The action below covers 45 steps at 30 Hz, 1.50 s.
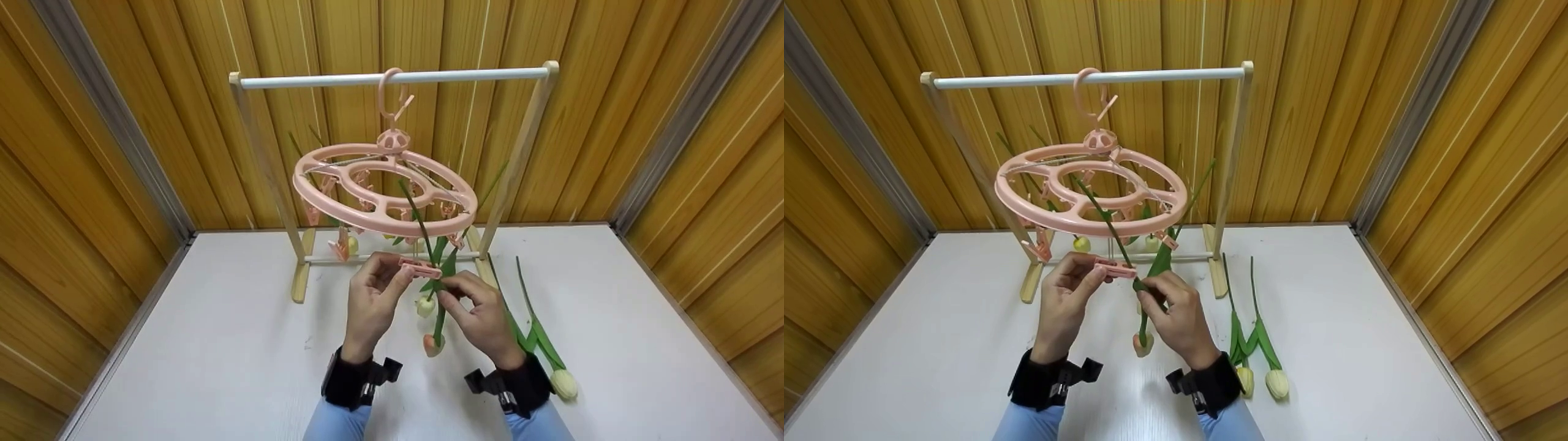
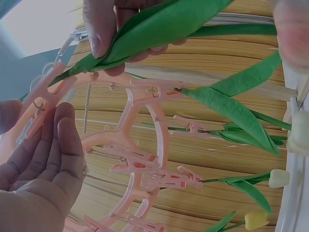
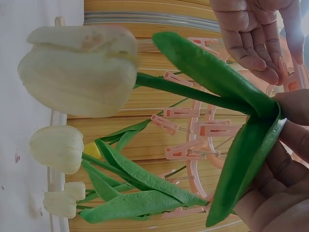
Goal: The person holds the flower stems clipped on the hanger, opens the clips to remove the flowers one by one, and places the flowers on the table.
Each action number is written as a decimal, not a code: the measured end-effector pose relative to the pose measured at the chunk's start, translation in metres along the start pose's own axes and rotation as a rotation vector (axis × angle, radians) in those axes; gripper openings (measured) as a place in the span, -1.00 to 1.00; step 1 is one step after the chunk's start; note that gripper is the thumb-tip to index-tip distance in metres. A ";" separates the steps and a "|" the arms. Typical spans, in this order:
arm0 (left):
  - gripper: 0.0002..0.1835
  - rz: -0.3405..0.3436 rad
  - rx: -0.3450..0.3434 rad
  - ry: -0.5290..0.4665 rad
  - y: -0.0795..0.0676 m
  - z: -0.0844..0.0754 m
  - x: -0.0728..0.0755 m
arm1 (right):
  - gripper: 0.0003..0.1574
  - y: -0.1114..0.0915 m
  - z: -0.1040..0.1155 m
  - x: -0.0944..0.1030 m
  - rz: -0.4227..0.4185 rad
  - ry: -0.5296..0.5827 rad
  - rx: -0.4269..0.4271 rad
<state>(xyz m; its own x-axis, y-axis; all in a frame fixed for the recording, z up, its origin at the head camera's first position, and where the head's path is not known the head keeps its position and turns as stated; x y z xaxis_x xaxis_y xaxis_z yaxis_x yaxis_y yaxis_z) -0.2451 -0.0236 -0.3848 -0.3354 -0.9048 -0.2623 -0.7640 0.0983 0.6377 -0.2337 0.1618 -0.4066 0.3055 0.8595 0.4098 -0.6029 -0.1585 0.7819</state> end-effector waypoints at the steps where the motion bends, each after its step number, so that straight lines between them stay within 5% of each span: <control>1: -0.86 -0.004 0.003 0.004 0.000 0.000 0.000 | -0.74 0.000 0.000 0.000 0.000 0.000 0.000; 45: -0.74 -0.068 0.006 0.104 -0.002 0.000 0.002 | -0.76 -0.002 0.000 0.005 -0.005 -0.017 -0.010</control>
<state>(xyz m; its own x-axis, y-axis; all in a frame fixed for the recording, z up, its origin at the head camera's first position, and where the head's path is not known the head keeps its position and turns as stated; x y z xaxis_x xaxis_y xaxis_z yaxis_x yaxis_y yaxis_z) -0.2439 -0.0263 -0.3865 -0.2239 -0.9475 -0.2282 -0.7865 0.0374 0.6165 -0.2308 0.1662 -0.4060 0.3208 0.8519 0.4139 -0.6090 -0.1492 0.7790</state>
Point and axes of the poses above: each hand's wrist, its own y-axis towards the middle knuckle, its own x-axis out of the back of the hand, z = x × y, the point moved 2 cm from there along y, towards the middle knuckle, and after that the axes turned 10 degrees about -y, right-handed, at the moved point
